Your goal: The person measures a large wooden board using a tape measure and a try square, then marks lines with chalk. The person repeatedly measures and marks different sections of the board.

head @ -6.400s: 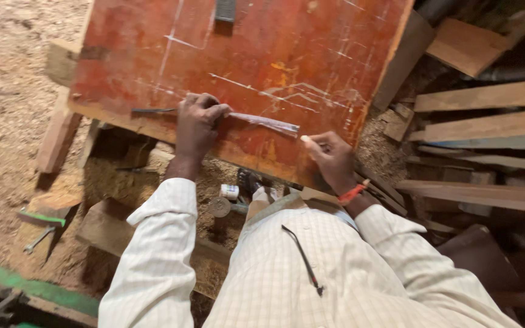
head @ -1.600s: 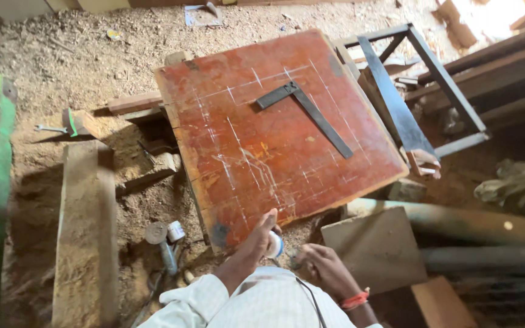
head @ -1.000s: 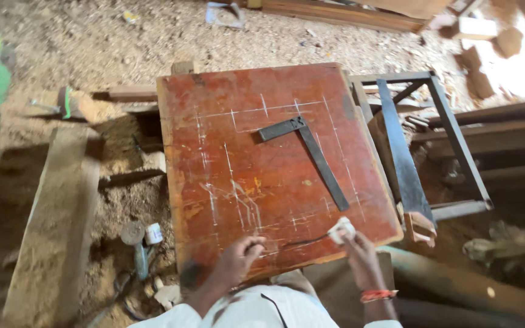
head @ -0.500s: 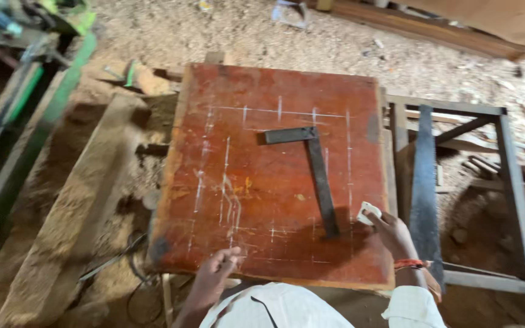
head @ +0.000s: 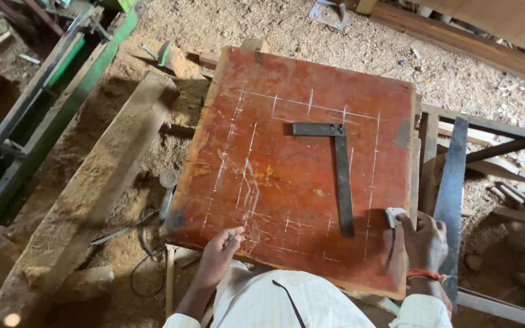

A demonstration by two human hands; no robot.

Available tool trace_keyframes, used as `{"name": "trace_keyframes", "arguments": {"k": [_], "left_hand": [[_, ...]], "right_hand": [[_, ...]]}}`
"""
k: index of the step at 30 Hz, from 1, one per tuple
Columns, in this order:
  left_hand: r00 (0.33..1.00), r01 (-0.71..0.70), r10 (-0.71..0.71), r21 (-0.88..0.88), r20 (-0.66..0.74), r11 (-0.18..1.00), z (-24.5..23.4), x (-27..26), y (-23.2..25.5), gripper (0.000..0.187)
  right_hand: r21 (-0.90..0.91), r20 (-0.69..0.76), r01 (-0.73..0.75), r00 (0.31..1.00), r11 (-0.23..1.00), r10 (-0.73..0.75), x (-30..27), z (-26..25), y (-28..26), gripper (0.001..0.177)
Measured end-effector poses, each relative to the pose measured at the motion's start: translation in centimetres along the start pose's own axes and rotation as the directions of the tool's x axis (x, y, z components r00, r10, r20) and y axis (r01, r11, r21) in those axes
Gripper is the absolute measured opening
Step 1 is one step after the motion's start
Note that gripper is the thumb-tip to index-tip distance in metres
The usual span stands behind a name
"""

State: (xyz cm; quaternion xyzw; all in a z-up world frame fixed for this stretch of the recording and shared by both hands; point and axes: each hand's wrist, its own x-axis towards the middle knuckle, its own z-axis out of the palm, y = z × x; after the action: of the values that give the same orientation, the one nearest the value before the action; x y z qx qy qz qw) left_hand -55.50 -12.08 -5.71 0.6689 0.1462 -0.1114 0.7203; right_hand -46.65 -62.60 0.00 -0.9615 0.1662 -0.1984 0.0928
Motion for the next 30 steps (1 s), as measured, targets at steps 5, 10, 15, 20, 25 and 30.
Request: {"name": "trace_keyframes", "arguments": {"k": [5,10,15,20,25,30], "left_hand": [[0.999,0.045,-0.045,-0.002,0.028,0.999,1.5,-0.9,-1.3,0.038],[0.995,0.034,-0.03,-0.038,0.098,0.999,3.4,-1.6,-0.2,0.037],[0.996,0.059,-0.059,0.009,0.06,0.998,3.5,-1.8,1.6,0.037],[0.998,0.056,-0.055,0.012,-0.027,0.998,2.4,-2.7,1.9,0.038],[0.995,0.045,-0.039,0.068,-0.093,0.997,1.4,-3.7,1.7,0.039],[0.997,0.016,-0.016,-0.006,-0.069,1.0,1.7,-3.3,1.8,0.037]], "right_hand": [[0.283,-0.004,0.096,0.995,0.954,-0.099,0.1,-1.0,-4.6,0.029],[0.169,0.266,0.159,0.943,0.973,-0.2,-0.2,1.1,-12.7,0.05],[0.049,0.358,0.097,0.928,0.994,-0.108,0.6,2.3,-15.8,0.053],[0.127,0.399,0.031,0.914,0.991,-0.079,2.5,3.3,-15.2,0.059],[0.1,0.555,-0.126,0.83,0.987,0.049,3.2,2.6,-15.0,0.051],[0.277,0.586,-0.337,0.802,0.9,0.12,3.1,1.6,-15.1,0.053]]}}
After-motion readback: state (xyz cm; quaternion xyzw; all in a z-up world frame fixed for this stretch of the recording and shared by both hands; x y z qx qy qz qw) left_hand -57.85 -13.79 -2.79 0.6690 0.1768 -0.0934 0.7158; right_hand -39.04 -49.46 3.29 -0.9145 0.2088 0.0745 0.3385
